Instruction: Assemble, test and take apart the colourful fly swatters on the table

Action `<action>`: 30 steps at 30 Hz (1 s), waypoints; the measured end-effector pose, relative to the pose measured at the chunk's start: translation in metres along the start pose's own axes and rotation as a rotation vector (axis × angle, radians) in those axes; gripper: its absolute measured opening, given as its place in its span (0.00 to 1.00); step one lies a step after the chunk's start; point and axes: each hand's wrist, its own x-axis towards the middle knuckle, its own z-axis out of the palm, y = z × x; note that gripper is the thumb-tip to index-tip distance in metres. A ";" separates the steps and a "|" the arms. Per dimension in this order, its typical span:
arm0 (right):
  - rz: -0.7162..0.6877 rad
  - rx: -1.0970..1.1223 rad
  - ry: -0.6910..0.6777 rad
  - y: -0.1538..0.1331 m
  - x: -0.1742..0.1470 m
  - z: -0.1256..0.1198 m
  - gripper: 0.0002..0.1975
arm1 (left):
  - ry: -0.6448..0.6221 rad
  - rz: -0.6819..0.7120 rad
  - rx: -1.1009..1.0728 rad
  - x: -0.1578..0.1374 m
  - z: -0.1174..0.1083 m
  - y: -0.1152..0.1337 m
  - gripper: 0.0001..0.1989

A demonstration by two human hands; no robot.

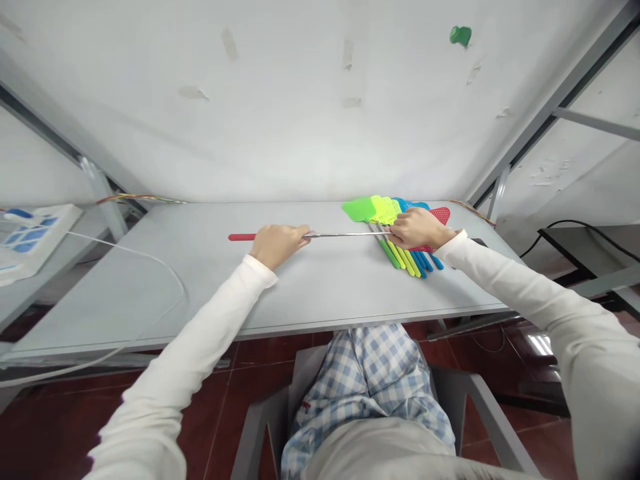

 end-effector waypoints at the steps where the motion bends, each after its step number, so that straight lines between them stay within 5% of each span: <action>1: -0.014 0.008 -0.003 -0.007 0.004 -0.004 0.22 | -0.010 0.019 -0.014 0.001 0.001 0.009 0.14; 8: -0.078 0.025 -0.027 -0.051 0.030 -0.026 0.23 | -0.084 0.130 -0.151 0.005 0.013 0.071 0.20; 11: -0.110 0.029 0.030 -0.050 0.024 -0.023 0.24 | -0.105 0.123 -0.144 0.004 0.014 0.068 0.20; 15: -0.008 0.176 0.317 -0.040 -0.002 -0.008 0.28 | -0.110 0.065 -0.117 -0.002 0.014 0.044 0.19; 19: 0.380 0.670 0.531 -0.035 -0.025 0.016 0.36 | -0.111 0.011 -0.091 -0.009 0.020 0.029 0.17; 24: 0.441 1.601 0.467 -0.050 -0.018 0.024 0.26 | -0.099 0.034 -0.057 -0.005 0.024 0.040 0.16; 30: 0.539 1.800 0.452 -0.068 -0.004 0.023 0.25 | -0.113 0.060 -0.051 0.003 0.027 0.055 0.18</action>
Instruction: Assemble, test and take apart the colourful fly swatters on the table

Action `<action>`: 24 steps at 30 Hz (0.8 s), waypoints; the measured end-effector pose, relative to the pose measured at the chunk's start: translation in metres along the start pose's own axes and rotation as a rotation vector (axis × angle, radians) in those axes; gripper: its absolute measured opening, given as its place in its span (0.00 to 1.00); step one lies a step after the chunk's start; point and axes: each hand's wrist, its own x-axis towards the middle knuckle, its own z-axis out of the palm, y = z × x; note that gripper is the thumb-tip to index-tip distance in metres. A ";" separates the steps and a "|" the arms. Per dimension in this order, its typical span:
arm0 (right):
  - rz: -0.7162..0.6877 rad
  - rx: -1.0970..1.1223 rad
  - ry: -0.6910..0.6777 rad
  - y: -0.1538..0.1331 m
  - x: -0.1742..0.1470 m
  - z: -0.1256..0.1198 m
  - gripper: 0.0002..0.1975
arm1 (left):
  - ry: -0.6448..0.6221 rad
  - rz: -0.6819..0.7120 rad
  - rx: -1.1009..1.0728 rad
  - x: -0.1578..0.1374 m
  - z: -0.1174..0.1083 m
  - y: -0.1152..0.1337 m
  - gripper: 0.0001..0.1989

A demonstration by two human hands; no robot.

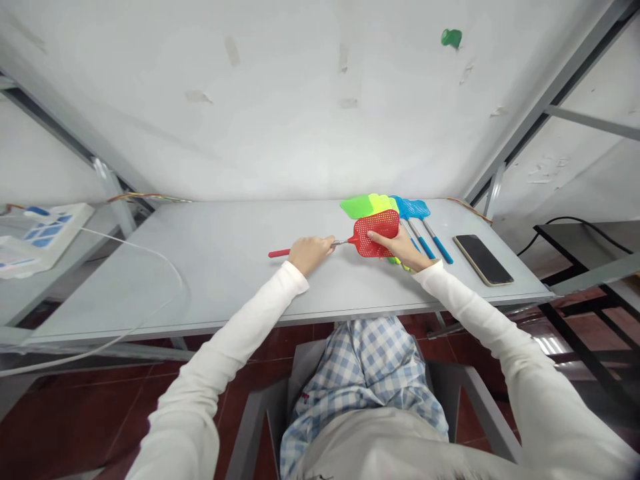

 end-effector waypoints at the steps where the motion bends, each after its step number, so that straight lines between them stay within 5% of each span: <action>1: -0.006 -0.011 0.003 0.002 0.000 -0.002 0.25 | 0.001 0.006 -0.012 0.001 0.002 0.002 0.18; 5: -0.155 -0.221 0.061 0.008 0.001 -0.024 0.27 | 0.059 -0.002 -0.070 0.011 0.009 0.010 0.19; 10: -0.485 -0.908 0.393 0.011 0.006 -0.034 0.32 | 0.110 -0.021 -0.109 0.040 0.017 0.014 0.16; 16: -0.758 -1.466 -0.027 0.020 0.030 -0.003 0.17 | 0.161 0.005 -0.125 0.059 0.027 0.014 0.16; 24: -0.756 -1.474 -0.067 0.020 0.047 -0.009 0.17 | 0.189 0.006 -0.140 0.062 0.026 0.014 0.19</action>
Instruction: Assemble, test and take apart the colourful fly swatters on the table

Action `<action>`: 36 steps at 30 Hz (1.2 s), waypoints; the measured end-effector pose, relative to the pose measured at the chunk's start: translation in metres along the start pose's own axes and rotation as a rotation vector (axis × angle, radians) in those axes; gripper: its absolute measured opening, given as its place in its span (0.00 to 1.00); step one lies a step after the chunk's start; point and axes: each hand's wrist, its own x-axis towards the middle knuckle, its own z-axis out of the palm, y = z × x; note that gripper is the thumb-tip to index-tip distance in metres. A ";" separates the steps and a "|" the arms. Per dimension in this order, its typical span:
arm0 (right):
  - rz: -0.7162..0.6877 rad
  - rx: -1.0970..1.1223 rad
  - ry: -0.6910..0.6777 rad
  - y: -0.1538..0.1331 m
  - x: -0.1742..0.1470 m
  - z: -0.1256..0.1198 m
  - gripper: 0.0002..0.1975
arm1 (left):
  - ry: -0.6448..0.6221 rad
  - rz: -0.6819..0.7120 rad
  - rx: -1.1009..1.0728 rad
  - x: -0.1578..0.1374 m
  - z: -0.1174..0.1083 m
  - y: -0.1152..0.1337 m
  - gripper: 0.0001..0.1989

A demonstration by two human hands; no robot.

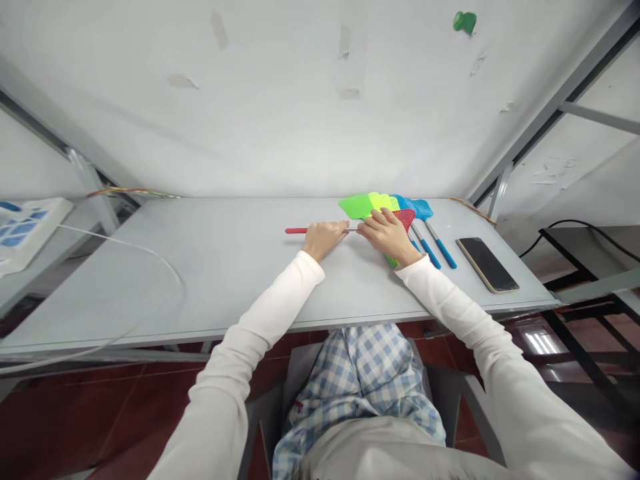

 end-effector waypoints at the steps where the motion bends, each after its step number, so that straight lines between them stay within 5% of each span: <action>1: 0.005 0.031 -0.010 0.002 0.000 -0.001 0.17 | 0.007 -0.008 -0.006 0.000 -0.001 -0.002 0.21; 5: 0.033 0.093 -0.106 0.029 -0.016 -0.008 0.20 | 0.016 -0.041 -0.006 -0.001 -0.005 -0.024 0.25; 9: 0.225 -0.037 -0.122 0.084 -0.056 -0.022 0.22 | 0.059 -0.160 0.000 -0.007 -0.005 -0.069 0.24; 13: 0.260 -0.149 -0.136 0.117 -0.083 -0.036 0.20 | 0.088 -0.229 0.009 -0.012 -0.004 -0.100 0.25; 18: 0.229 -0.226 -0.018 0.081 -0.055 -0.032 0.19 | 0.122 -0.205 -0.009 -0.010 0.000 -0.084 0.23; 21: 0.125 -0.176 -0.123 0.046 -0.024 -0.024 0.20 | 0.131 -0.163 0.004 -0.009 0.002 -0.070 0.24; 24: 0.217 -0.146 -0.210 0.031 -0.010 -0.019 0.23 | 0.159 -0.188 0.018 -0.013 0.000 -0.075 0.24; 27: 0.358 -0.179 -0.265 0.040 -0.017 -0.016 0.27 | 0.167 -0.261 0.055 -0.019 -0.004 -0.097 0.25; 36: 0.367 -0.221 -0.307 0.082 -0.033 -0.006 0.28 | 0.136 -0.200 0.079 -0.021 -0.006 -0.126 0.25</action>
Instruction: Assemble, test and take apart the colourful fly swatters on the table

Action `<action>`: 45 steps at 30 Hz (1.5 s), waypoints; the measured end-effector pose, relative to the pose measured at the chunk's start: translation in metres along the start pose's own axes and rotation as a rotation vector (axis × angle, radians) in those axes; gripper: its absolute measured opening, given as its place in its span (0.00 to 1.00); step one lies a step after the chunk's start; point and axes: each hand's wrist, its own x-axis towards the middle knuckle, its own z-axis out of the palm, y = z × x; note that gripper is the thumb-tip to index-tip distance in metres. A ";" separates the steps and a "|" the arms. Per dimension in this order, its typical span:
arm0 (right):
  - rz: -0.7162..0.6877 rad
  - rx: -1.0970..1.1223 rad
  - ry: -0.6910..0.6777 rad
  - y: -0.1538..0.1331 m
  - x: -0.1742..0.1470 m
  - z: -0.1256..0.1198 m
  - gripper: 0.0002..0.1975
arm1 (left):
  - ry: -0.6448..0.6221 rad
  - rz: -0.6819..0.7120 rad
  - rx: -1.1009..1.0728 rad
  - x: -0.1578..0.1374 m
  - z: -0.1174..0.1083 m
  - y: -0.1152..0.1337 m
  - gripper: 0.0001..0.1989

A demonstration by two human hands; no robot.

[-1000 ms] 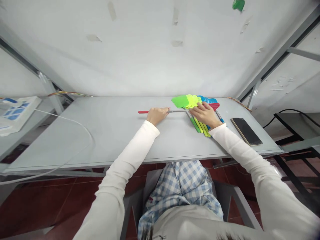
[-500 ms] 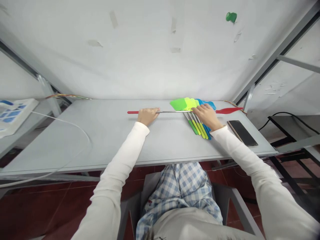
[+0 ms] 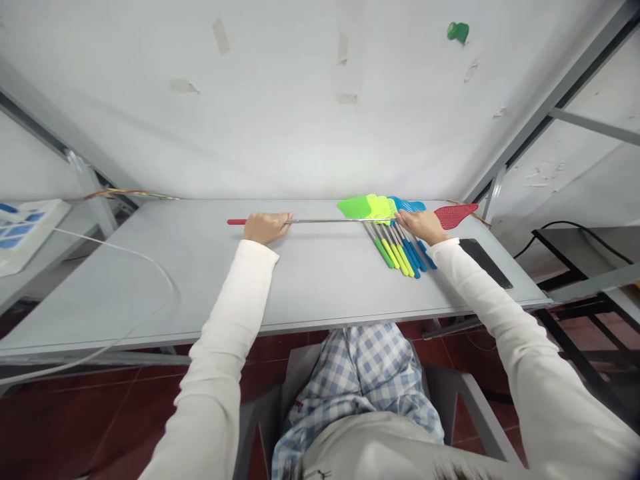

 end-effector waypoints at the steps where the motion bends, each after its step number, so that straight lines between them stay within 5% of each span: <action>1: 0.008 -0.007 -0.005 0.005 0.000 0.002 0.28 | 0.005 -0.005 0.008 0.000 0.000 -0.004 0.25; 11: -0.014 -0.002 0.031 0.051 -0.010 0.011 0.26 | 0.033 -0.102 -0.075 -0.007 0.003 -0.045 0.22; 18: 0.206 0.070 0.139 0.008 0.003 -0.003 0.28 | 0.078 -0.197 -0.028 -0.003 0.011 -0.016 0.22; 26: 0.200 0.182 0.094 -0.045 0.027 -0.005 0.31 | 0.019 -0.155 -0.009 -0.006 0.001 0.025 0.22; 32: 0.215 0.177 0.069 -0.032 0.027 0.009 0.32 | -0.107 0.104 -0.051 -0.002 0.002 0.016 0.11; 45: 0.393 0.170 0.073 0.011 0.017 0.023 0.30 | -0.028 0.020 0.014 -0.002 0.010 0.001 0.12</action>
